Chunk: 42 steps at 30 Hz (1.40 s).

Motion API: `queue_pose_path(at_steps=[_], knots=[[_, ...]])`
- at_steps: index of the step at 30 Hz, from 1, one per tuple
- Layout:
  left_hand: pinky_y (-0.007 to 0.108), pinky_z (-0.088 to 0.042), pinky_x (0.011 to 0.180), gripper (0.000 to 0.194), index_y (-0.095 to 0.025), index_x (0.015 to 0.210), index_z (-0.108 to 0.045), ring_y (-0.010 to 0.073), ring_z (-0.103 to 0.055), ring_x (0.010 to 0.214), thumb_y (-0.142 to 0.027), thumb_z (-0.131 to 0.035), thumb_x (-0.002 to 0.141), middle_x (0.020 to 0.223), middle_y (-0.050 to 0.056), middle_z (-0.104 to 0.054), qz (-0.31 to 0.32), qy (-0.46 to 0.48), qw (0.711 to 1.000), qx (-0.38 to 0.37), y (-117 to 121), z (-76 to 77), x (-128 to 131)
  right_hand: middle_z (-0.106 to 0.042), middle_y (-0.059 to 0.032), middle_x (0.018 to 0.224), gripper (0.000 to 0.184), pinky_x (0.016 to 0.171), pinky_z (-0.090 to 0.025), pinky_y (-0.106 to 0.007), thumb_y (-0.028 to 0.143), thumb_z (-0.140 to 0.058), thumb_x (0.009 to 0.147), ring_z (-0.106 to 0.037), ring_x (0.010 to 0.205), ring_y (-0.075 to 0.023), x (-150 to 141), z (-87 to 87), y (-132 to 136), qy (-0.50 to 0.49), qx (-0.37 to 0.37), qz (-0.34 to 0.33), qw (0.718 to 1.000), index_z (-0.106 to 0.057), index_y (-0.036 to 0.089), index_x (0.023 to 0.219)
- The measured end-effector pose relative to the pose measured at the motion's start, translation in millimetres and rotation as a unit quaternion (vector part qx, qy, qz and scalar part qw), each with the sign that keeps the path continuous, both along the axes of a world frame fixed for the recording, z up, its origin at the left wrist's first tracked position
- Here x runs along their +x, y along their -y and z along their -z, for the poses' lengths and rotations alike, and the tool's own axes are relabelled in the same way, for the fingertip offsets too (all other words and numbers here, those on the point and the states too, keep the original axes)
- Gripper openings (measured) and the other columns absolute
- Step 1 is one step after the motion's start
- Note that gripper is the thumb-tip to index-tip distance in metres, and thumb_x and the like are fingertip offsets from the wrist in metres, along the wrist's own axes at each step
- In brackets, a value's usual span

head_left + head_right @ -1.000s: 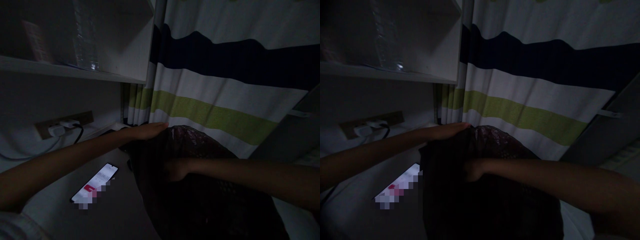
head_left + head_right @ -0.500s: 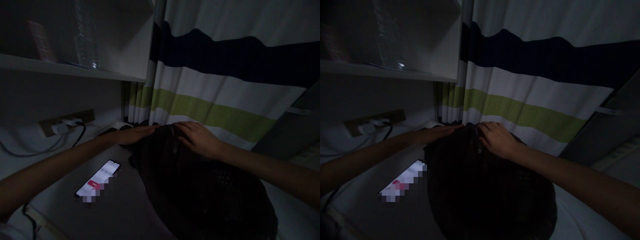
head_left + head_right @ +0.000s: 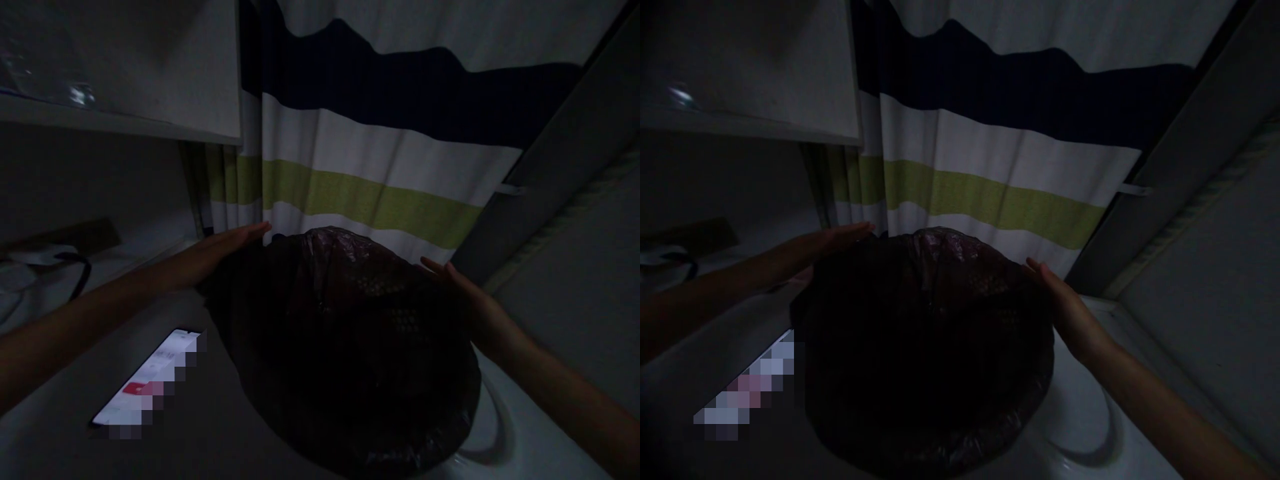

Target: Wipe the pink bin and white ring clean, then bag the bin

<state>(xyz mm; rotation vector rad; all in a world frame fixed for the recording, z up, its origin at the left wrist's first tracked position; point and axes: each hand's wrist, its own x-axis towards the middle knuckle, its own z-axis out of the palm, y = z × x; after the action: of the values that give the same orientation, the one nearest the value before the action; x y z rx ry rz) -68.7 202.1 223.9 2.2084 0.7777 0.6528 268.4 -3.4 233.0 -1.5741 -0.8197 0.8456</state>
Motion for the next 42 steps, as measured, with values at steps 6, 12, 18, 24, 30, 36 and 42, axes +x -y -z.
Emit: queue_pose_path(at_steps=[6, 12, 18, 24, 30, 36, 42], knots=[[0.04, -0.033, 0.109, 0.073, -0.026, 0.141, -0.031, 0.0266, -0.034, 0.134, -0.068, -0.023, 0.082, 0.145, 0.001, -0.04, -0.021, 0.066, 0.981, -0.184, 28, 13.2, 28, -0.054, 0.0005, 0.131, 0.05, 0.103, -0.041, -0.04, 0.056, -0.035, 0.086, -0.048, 0.123, -0.0224, -25, 10.5, 3, -0.118, 0.04, -0.081, 0.989, -0.045, 0.031, 0.128], [0.038, -0.034, 0.107, 0.062, -0.022, 0.133, -0.044, 0.0228, -0.042, 0.129, -0.058, -0.025, 0.086, 0.144, 0.007, -0.04, -0.049, 0.086, 0.986, -0.135, 8, -15.4, 24, -0.052, -0.0053, 0.133, 0.058, 0.107, -0.034, -0.044, 0.061, -0.039, 0.082, -0.046, 0.125, -0.0242, 6, -12.4, -20, 0.035, -0.016, -0.015, 0.999, -0.047, 0.027, 0.128], [0.034, -0.031, 0.107, 0.046, -0.014, 0.119, -0.056, 0.0204, -0.048, 0.122, -0.042, -0.04, 0.087, 0.13, 0.008, -0.056, 0.068, -0.028, 0.992, 0.106, 6, -63.1, 67, -0.063, -0.0042, 0.117, 0.044, 0.103, -0.039, -0.041, 0.056, -0.047, 0.082, -0.056, 0.112, -0.023, 0, -48.7, -77, 0.393, 0.101, -0.148, 0.902, -0.066, 0.024, 0.104], [0.028, -0.038, 0.098, 0.04, -0.013, 0.114, -0.059, 0.0181, -0.054, 0.112, -0.03, -0.032, 0.09, 0.121, 0.01, -0.061, 0.133, -0.164, 0.945, 0.248, 3, -47.1, 110, -0.065, -0.0088, 0.109, 0.029, 0.095, -0.043, -0.037, 0.027, -0.048, 0.084, -0.059, 0.102, -0.0217, -26, -38.1, -103, 0.608, 0.085, -0.263, 0.744, -0.065, 0.018, 0.105], [0.028, -0.04, 0.094, 0.045, -0.009, 0.119, -0.055, 0.0196, -0.056, 0.109, -0.032, -0.033, 0.088, 0.121, 0.013, -0.06, 0.089, -0.189, 0.953, 0.218, -13, -36.8, 112, -0.058, -0.0148, 0.119, 0.044, 0.098, -0.04, -0.041, 0.026, -0.057, 0.079, -0.054, 0.111, -0.0256, -11, -23.5, -113, 0.592, 0.041, -0.247, 0.767, -0.054, 0.011, 0.12], [0.027, -0.044, 0.085, 0.045, -0.007, 0.108, -0.063, 0.0196, -0.059, 0.097, -0.036, -0.037, 0.085, 0.112, 0.013, -0.065, 0.08, -0.182, 0.973, 0.113, -30, -31.0, 114, -0.064, -0.0113, 0.11, 0.031, 0.091, -0.045, -0.036, 0.035, -0.045, 0.087, -0.06, 0.099, -0.0231, -3, -24.8, -122, 0.528, -0.018, -0.251, 0.811, -0.063, 0.016, 0.105], [0.028, -0.046, 0.075, 0.043, -0.007, 0.096, -0.065, 0.0194, -0.059, 0.085, -0.037, -0.038, 0.083, 0.097, 0.011, -0.066, 0.079, -0.193, 0.978, 0.026, -37, -26.1, 114, -0.069, -0.0096, 0.093, 0.041, 0.078, -0.05, -0.036, 0.052, -0.047, 0.085, -0.064, 0.081, -0.0243, 7, -22.9, -129, 0.451, -0.071, -0.248, 0.854, -0.068, 0.017, 0.085]])
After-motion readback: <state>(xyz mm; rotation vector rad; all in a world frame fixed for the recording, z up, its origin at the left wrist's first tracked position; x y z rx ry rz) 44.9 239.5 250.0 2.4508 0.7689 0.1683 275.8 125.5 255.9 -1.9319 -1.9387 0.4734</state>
